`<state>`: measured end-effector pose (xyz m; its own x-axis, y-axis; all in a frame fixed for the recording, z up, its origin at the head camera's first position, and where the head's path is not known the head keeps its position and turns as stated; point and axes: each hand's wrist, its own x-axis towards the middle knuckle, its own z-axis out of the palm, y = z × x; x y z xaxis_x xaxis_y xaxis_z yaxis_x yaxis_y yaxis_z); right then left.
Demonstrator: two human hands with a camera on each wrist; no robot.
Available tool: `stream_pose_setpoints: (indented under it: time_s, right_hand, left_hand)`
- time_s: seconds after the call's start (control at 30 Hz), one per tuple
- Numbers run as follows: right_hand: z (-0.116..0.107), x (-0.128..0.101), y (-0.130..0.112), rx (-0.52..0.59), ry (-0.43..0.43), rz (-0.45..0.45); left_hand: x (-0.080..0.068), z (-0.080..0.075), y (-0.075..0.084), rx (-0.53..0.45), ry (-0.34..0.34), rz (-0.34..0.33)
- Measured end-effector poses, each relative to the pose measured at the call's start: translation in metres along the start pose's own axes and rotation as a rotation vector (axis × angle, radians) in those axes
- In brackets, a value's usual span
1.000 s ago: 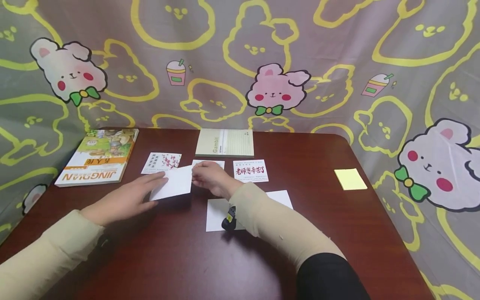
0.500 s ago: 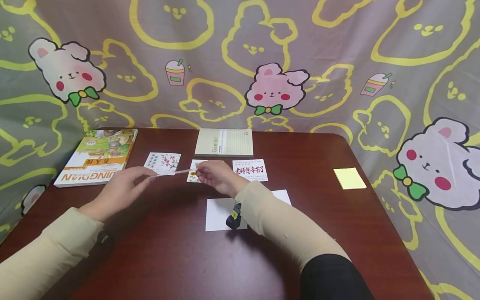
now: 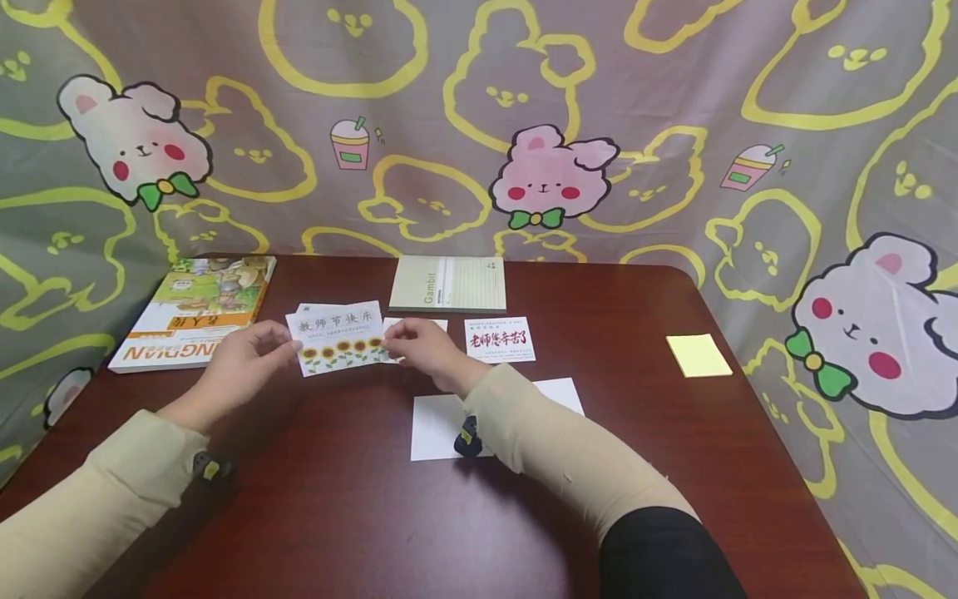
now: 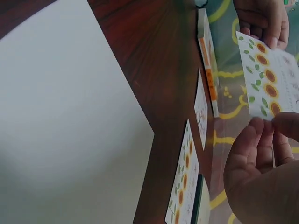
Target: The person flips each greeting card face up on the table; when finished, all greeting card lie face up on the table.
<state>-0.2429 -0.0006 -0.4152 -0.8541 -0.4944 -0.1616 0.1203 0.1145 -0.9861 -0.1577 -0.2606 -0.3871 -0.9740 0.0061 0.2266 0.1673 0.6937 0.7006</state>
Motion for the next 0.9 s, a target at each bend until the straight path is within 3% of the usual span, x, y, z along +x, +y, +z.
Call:
stream_pose_setpoints:
  time_s: [0.17, 0.33, 0.53, 0.73, 0.9]
  right_hand:
    - [0.004, -0.001, 0.003, -0.037, -0.058, 0.004]
    - [0.014, -0.002, 0.012, -0.032, -0.010, 0.004]
    - [0.031, -0.011, 0.017, -0.012, 0.064, -0.012]
    - [0.046, -0.021, 0.015, 0.086, 0.008, 0.083]
    - [0.054, -0.028, 0.016, 0.174, -0.031, 0.184]
  left_hand:
    - [0.002, -0.002, -0.003, -0.071, -0.057, -0.137]
    - [0.001, 0.000, -0.008, -0.133, -0.116, -0.247]
    - [0.002, 0.000, -0.014, -0.100, -0.131, -0.298]
    - [0.000, -0.004, -0.025, -0.038, -0.157, -0.347]
    - [-0.003, -0.003, -0.035, -0.003, -0.257, -0.361]
